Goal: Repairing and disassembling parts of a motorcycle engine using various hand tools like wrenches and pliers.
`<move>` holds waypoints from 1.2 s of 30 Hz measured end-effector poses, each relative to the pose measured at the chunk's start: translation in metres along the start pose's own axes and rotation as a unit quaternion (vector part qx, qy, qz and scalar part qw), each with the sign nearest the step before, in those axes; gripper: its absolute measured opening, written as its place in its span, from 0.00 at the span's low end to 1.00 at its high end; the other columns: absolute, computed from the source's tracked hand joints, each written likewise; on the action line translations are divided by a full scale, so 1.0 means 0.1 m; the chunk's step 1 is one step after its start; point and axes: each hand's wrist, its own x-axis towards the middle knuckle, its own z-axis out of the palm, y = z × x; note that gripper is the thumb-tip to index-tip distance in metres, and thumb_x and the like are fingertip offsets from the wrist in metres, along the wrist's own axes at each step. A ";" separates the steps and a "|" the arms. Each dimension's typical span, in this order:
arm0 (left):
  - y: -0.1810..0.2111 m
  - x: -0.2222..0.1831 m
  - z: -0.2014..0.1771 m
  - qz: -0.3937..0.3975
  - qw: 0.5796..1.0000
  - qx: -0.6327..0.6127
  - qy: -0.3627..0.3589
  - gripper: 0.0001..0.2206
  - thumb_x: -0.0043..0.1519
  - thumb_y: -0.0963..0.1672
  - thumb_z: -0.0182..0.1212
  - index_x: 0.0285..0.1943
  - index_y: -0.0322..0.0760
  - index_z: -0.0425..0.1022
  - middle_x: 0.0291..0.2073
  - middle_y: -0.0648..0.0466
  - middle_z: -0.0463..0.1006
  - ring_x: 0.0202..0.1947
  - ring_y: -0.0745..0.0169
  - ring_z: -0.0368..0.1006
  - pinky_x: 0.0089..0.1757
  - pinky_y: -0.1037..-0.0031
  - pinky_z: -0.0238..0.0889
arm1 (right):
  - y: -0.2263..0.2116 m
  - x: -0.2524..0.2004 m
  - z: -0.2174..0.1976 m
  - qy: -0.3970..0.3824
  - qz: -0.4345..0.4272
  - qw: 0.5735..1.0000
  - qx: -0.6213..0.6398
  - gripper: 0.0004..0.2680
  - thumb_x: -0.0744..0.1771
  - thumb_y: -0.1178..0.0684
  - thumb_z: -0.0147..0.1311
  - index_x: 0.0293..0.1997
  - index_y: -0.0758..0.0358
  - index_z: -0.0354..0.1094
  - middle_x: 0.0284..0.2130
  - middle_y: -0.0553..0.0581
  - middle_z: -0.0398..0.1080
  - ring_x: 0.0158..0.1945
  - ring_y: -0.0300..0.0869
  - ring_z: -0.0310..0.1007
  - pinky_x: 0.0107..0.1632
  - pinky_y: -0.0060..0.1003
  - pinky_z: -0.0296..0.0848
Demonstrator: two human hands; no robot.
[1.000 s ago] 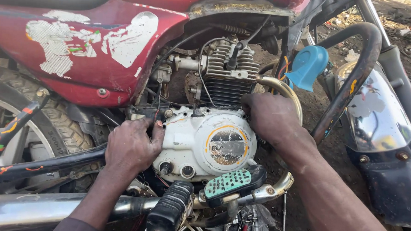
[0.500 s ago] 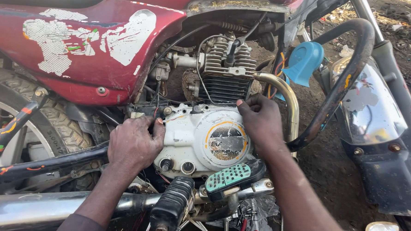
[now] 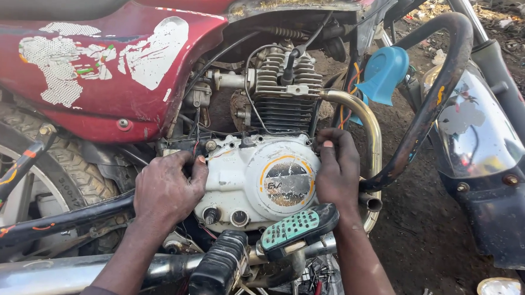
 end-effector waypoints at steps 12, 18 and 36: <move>1.04 0.10 0.04 0.394 0.902 -0.167 -0.051 0.17 0.63 0.44 0.50 0.54 0.26 0.78 0.51 0.32 0.78 0.58 0.24 0.69 0.58 0.45 0.59 | 0.17 0.02 0.01 0.028 0.079 0.996 -0.038 0.13 0.64 0.62 0.39 0.47 0.57 0.69 0.32 0.53 0.75 0.43 0.42 0.73 0.49 0.38 0.67; 1.40 0.46 0.64 0.321 0.919 -0.025 -0.228 0.23 0.58 0.48 0.47 0.57 0.31 0.77 0.55 0.35 0.72 0.58 0.24 0.68 0.56 0.41 0.62 | 0.28 0.03 0.02 0.030 0.011 0.999 0.017 0.14 0.61 0.68 0.38 0.46 0.66 0.69 0.29 0.59 0.74 0.40 0.44 0.73 0.46 0.42 0.69; 1.82 0.45 0.75 0.223 0.955 0.060 -0.185 0.17 0.49 0.46 0.55 0.42 0.32 0.81 0.47 0.40 0.75 0.56 0.34 0.69 0.50 0.42 0.67 | 0.49 0.07 0.02 0.032 -0.002 0.991 0.130 0.16 0.58 0.70 0.39 0.45 0.68 0.69 0.29 0.61 0.73 0.36 0.42 0.74 0.40 0.36 0.71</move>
